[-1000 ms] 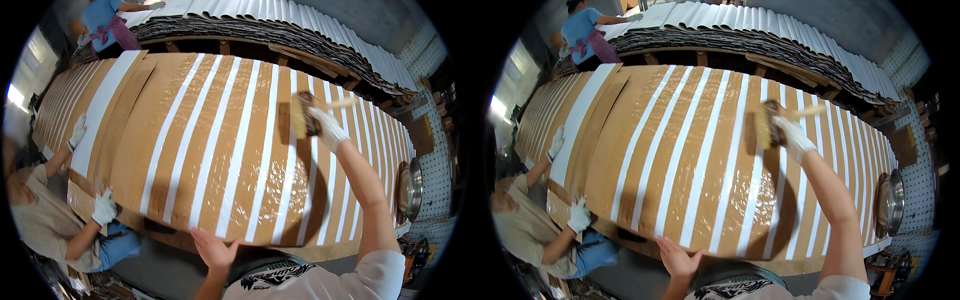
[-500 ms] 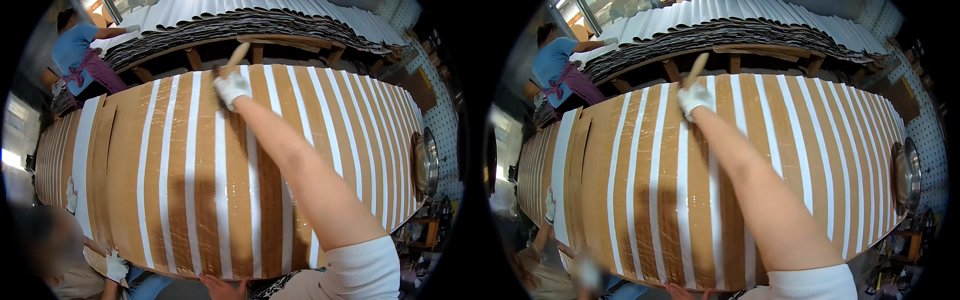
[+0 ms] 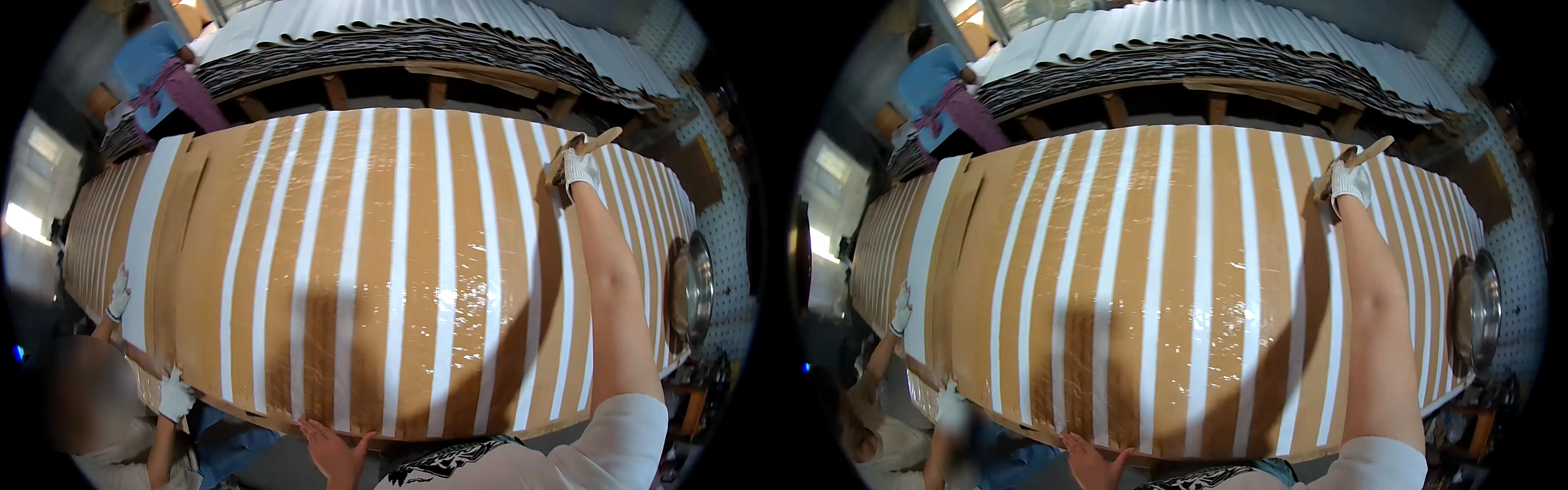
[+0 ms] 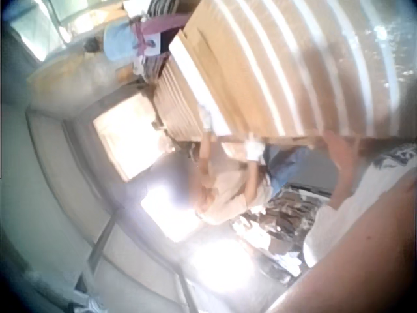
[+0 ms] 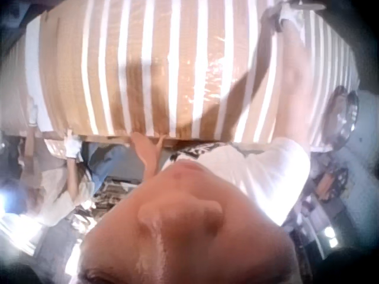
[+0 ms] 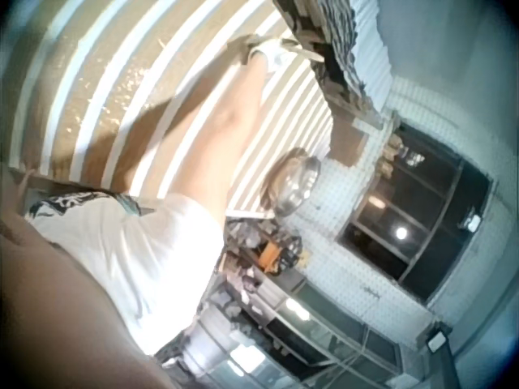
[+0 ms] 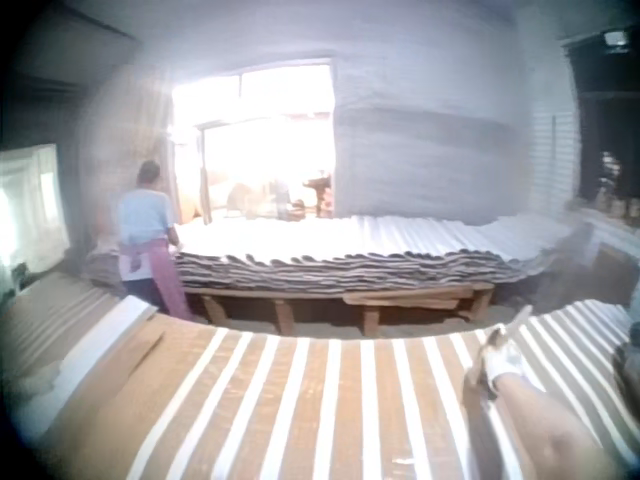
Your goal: The person repeatedly brushes a liquid adhesive onto a large, striped, curved surface using a wide brush. They dip the brush into a metal bowl to reload adhesive and continue applying it in long strokes across the surface.
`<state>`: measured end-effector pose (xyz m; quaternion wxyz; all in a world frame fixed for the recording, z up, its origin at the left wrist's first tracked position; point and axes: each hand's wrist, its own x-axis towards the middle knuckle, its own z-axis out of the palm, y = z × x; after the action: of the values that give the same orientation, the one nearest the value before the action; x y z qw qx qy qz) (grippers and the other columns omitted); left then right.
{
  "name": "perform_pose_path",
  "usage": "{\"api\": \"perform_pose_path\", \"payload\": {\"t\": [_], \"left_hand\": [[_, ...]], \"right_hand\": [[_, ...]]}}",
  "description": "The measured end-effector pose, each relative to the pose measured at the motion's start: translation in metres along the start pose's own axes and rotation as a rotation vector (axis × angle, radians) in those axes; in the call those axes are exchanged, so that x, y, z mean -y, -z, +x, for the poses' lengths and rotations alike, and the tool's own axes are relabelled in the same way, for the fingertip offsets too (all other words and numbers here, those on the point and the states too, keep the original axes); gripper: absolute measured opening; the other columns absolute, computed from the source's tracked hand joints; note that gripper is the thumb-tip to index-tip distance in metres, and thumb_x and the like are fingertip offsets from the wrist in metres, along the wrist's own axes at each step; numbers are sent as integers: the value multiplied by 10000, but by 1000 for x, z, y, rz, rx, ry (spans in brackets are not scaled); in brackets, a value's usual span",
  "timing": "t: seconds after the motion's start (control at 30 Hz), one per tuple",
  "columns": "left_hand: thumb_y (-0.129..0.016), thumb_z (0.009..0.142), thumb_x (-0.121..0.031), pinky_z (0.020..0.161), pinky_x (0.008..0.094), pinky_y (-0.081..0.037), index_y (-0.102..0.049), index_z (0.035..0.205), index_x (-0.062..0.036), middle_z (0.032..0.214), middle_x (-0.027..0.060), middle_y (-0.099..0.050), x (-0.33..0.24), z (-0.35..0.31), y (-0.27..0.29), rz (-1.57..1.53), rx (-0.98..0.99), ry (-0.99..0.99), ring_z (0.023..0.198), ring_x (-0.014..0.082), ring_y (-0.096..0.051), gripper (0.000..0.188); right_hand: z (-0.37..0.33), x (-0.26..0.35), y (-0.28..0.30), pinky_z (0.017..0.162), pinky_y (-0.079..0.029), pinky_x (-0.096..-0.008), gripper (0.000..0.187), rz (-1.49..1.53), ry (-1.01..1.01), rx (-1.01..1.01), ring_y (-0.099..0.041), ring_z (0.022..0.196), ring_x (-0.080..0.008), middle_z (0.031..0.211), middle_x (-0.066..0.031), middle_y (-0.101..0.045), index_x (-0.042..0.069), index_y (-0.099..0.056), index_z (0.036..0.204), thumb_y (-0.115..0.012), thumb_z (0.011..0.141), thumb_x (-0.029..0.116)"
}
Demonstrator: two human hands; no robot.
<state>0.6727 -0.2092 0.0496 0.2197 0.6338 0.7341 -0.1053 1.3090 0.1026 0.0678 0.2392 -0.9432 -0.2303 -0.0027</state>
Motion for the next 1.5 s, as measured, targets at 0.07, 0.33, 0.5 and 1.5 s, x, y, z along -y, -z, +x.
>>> {"api": "perform_pose_path", "payload": {"t": [0.07, 0.33, 0.5, 1.5], "left_hand": [[-716, 737, -647, 1160, 465, -270, -353, 1363, 208, 1414, 405, -370, 10, -1, -16, 21, -38, -3, 1355, 504, -341, 1120], [-654, 840, -600, 1034, 497, -419, -341, 1423, 88, 1375, 297, -454, 3, -12, -1, -47, -278, -11, 1226, 446, -481, 955], [-675, 828, -599, 986, 497, -461, -318, 1439, 90, 1379, 313, -456, -2, -14, -2, -58, -316, 4, 1211, 447, -507, 988], [-613, 654, -830, 1134, 454, -321, -265, 1387, 247, 1494, 430, -209, 18, -15, -32, 84, -193, 8, 1427, 491, -250, 1348]], "right_hand": [[-33, 58, -10, 885, -496, -471, 565, 82, 199, 28, -646, 1029, -405, 1063, -257, -687, 19, -700, 1094, -568, 836, 505], [-325, 313, -88, 951, -487, -452, 532, 467, 675, 597, -631, 1059, -413, 1145, -284, -639, -24, -634, 1121, -536, 884, 442], [-381, 339, -147, 980, -485, -432, 559, 355, 756, 645, -633, 1066, -387, 1119, -258, -650, -36, -619, 1121, -568, 872, 462], [-321, 206, -13, 762, -499, -408, 487, 513, 459, 698, -615, 859, -267, 913, -168, -651, -4, -642, 897, -661, 847, 480]]}}
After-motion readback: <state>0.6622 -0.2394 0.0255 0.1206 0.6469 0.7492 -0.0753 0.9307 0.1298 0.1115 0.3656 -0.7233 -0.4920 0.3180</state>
